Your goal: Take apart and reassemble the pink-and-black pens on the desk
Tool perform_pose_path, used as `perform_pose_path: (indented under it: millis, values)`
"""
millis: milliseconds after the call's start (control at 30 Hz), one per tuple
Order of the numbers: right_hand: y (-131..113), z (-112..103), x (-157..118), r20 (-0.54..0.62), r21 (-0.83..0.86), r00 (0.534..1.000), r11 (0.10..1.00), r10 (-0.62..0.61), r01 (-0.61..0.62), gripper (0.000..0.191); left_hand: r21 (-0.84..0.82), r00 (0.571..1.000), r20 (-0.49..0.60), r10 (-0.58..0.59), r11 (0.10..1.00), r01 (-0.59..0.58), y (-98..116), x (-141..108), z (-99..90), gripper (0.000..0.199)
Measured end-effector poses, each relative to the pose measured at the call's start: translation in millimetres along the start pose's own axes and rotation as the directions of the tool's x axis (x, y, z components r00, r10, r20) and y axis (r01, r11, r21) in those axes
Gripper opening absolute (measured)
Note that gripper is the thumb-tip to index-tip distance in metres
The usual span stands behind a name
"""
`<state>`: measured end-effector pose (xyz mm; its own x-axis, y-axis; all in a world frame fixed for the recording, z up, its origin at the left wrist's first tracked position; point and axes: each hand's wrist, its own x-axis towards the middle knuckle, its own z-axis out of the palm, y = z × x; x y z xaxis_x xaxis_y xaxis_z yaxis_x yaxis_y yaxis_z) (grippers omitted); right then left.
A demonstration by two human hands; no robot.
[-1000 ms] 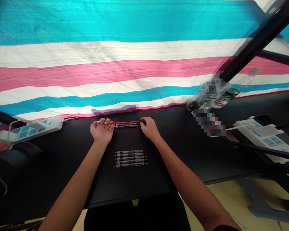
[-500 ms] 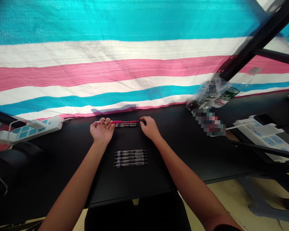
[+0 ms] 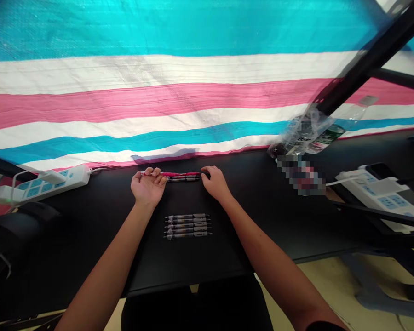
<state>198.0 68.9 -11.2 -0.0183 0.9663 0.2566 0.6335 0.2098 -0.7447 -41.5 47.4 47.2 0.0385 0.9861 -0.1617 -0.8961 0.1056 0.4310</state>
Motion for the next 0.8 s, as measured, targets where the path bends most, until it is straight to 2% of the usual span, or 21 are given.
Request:
perform_pose_path:
  millis: [433,633,800]
  values:
    - [0.5,0.5,-0.2,0.007,-0.009,1.000,1.000,0.008,-0.008,0.022,-0.031,0.999,0.031,0.024,0.999,-0.023,0.9,-0.2,-0.8,0.038]
    - [1.1,-0.2,0.3,0.012,-0.004,1.000,1.000,0.005,-0.005,0.022,-0.038,0.998,0.059,0.009,0.999,-0.007,2.2,-1.7,0.2,0.046]
    - [2.0,0.2,0.5,0.009,-0.003,1.000,1.000,-0.004,0.004,0.022,-0.028,0.999,0.038,0.005,1.000,-0.004,1.9,-0.6,0.1,0.038]
